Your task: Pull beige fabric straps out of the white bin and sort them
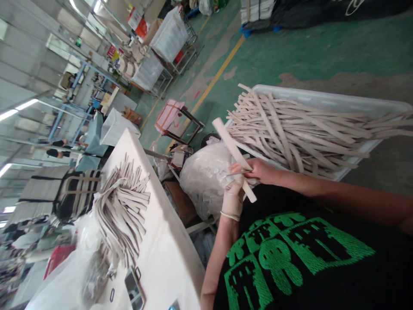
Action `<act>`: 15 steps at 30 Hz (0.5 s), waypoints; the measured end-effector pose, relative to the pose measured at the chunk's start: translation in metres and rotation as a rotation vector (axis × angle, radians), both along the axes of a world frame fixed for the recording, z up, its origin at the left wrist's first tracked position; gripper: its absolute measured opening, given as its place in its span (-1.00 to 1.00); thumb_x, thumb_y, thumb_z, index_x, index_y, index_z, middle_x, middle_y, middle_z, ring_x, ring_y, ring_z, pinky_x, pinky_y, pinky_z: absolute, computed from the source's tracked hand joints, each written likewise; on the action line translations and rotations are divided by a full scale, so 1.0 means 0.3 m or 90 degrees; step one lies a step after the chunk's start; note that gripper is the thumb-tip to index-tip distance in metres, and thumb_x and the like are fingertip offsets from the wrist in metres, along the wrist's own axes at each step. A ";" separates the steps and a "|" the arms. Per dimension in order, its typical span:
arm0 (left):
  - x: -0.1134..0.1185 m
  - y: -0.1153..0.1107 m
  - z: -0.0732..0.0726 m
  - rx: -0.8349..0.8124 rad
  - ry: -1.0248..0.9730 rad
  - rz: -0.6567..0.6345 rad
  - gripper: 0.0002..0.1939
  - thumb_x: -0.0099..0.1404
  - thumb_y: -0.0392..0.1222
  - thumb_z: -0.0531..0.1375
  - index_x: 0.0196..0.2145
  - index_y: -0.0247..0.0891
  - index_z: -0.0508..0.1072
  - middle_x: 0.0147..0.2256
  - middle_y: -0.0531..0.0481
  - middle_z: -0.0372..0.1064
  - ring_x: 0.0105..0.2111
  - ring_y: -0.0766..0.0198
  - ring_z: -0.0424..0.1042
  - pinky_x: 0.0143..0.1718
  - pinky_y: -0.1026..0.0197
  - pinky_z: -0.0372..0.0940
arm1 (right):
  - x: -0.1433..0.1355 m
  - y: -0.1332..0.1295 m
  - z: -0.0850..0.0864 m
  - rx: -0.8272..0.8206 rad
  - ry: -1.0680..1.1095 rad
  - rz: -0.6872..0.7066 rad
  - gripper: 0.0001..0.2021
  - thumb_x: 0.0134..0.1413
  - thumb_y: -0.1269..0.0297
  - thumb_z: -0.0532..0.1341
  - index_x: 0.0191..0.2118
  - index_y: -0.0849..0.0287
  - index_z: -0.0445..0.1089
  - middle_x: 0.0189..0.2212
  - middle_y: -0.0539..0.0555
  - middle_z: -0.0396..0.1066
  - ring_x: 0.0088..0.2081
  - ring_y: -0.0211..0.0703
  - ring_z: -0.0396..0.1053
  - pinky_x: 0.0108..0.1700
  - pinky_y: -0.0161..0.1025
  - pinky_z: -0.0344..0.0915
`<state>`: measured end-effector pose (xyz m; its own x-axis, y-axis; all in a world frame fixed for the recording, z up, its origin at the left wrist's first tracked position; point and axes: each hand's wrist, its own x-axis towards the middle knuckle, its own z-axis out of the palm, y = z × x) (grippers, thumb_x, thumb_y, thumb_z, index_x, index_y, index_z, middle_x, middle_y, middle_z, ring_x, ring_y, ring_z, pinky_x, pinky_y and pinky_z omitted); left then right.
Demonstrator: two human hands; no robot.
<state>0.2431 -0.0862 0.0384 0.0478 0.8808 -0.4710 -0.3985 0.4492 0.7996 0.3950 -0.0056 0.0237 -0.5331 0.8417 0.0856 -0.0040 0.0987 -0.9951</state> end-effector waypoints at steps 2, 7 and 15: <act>-0.006 -0.006 -0.025 -0.036 -0.032 -0.016 -0.42 0.12 0.34 0.43 -0.29 -0.31 0.65 -0.34 -0.23 0.62 -0.03 -0.15 0.63 0.19 -0.16 0.43 | -0.022 -0.002 -0.003 -0.023 -0.011 -0.018 -0.68 0.01 -0.05 0.38 -0.36 0.14 0.64 -0.20 0.15 0.67 -0.04 0.11 0.58 0.12 -0.07 0.41; -0.024 0.040 -0.117 -0.234 -0.124 0.012 -0.20 0.25 0.56 0.16 -0.19 -0.33 0.61 -0.19 -0.34 0.59 -0.10 -0.07 0.62 0.05 -0.06 0.48 | -0.018 -0.043 0.067 -0.088 -0.046 -0.117 -0.49 0.04 -0.21 0.36 -0.36 0.25 0.62 -0.40 0.14 0.61 -0.41 -0.13 0.43 -0.30 -0.24 0.37; -0.048 0.208 -0.186 -0.177 -0.207 0.169 -0.32 0.49 0.33 -0.03 -0.15 -0.31 0.63 -0.11 -0.30 0.58 -0.06 0.01 0.58 0.01 0.00 0.48 | 0.193 -0.185 0.198 -0.223 -0.154 0.078 -0.45 -0.01 -0.38 0.29 -0.46 0.10 0.54 -0.50 0.16 0.55 -0.61 -0.23 0.24 -0.62 -0.28 0.07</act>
<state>0.2286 -0.0237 -0.0175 0.0219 0.7253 -0.6880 -0.7368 0.4769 0.4793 0.4529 -0.0613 0.0831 -0.6006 0.7265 -0.3339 0.2431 -0.2318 -0.9419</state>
